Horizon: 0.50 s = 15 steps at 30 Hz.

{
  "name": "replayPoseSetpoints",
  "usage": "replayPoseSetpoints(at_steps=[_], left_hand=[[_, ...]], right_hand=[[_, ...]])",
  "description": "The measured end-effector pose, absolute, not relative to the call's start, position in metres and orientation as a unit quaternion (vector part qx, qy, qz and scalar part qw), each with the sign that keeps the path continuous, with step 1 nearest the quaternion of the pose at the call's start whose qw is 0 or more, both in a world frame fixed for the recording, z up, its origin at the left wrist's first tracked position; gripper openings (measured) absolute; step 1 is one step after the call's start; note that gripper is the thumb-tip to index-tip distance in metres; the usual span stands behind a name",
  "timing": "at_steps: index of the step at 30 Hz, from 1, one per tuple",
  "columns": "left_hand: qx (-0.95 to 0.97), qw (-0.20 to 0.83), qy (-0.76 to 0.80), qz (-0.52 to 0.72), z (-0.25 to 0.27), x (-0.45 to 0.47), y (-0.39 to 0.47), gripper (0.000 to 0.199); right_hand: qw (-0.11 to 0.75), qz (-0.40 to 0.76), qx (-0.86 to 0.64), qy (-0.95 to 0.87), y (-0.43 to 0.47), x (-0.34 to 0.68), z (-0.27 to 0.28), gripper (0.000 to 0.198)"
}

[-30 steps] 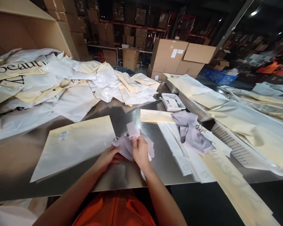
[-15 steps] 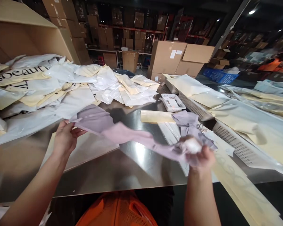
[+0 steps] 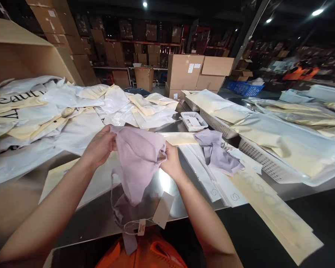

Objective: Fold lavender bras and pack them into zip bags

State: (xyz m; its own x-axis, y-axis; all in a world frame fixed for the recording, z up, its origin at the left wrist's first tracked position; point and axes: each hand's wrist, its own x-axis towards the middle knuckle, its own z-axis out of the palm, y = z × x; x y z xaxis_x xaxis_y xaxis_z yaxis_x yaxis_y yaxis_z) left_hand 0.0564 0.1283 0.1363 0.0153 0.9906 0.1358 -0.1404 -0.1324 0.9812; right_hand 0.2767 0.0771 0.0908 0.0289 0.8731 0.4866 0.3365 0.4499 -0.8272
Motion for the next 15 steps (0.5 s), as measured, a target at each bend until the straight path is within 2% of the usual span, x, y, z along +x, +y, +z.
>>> replayPoseSetpoints(at_steps=[2, 4, 5, 6, 7, 8, 9, 11, 12, 13, 15], left_hand=[[0.52, 0.404, 0.441, 0.61, 0.125, 0.057, 0.117, 0.024], [0.495, 0.317, 0.418, 0.693, 0.1, 0.062, 0.087, 0.029], [0.475, 0.352, 0.388, 0.707, 0.083, 0.068, 0.066, 0.03], [0.484, 0.497, 0.343, 0.633, 0.065, 0.077, 0.044, 0.034], [0.487, 0.676, 0.288, 0.473, 0.047, 0.087, 0.022, 0.036], [0.425, 0.792, 0.243, 0.365, 0.03, 0.098, 0.004, 0.044], [0.351, 0.86, 0.207, 0.308, 0.016, 0.108, -0.009, 0.058], [0.225, 0.914, 0.149, 0.303, 0.001, 0.12, -0.016, 0.088], [0.175, 0.91, 0.139, 0.349, 0.0, 0.119, -0.01, 0.092], [0.134, 0.89, 0.139, 0.412, 0.004, 0.113, 0.001, 0.087], [0.071, 0.816, 0.161, 0.551, 0.02, 0.089, 0.031, 0.065]], right_hand=[[0.593, 0.313, -0.455, -0.586, 0.082, 0.274, 0.106, 0.018], [0.628, 0.396, -0.453, -0.494, 0.086, 0.27, 0.123, 0.009], [0.624, 0.451, -0.454, -0.448, 0.087, 0.266, 0.131, 0.01], [0.603, 0.509, -0.455, -0.412, 0.087, 0.262, 0.14, 0.014], [0.572, 0.564, -0.452, -0.387, 0.087, 0.257, 0.148, 0.017], [0.544, 0.608, -0.442, -0.372, 0.085, 0.251, 0.156, 0.02], [0.525, 0.639, -0.424, -0.369, 0.083, 0.246, 0.163, 0.024], [0.519, 0.659, -0.376, -0.393, 0.077, 0.237, 0.178, 0.029], [0.529, 0.653, -0.349, -0.416, 0.073, 0.234, 0.185, 0.03], [0.545, 0.636, -0.324, -0.44, 0.069, 0.234, 0.192, 0.029], [0.587, 0.583, -0.291, -0.48, 0.063, 0.239, 0.204, 0.025]])
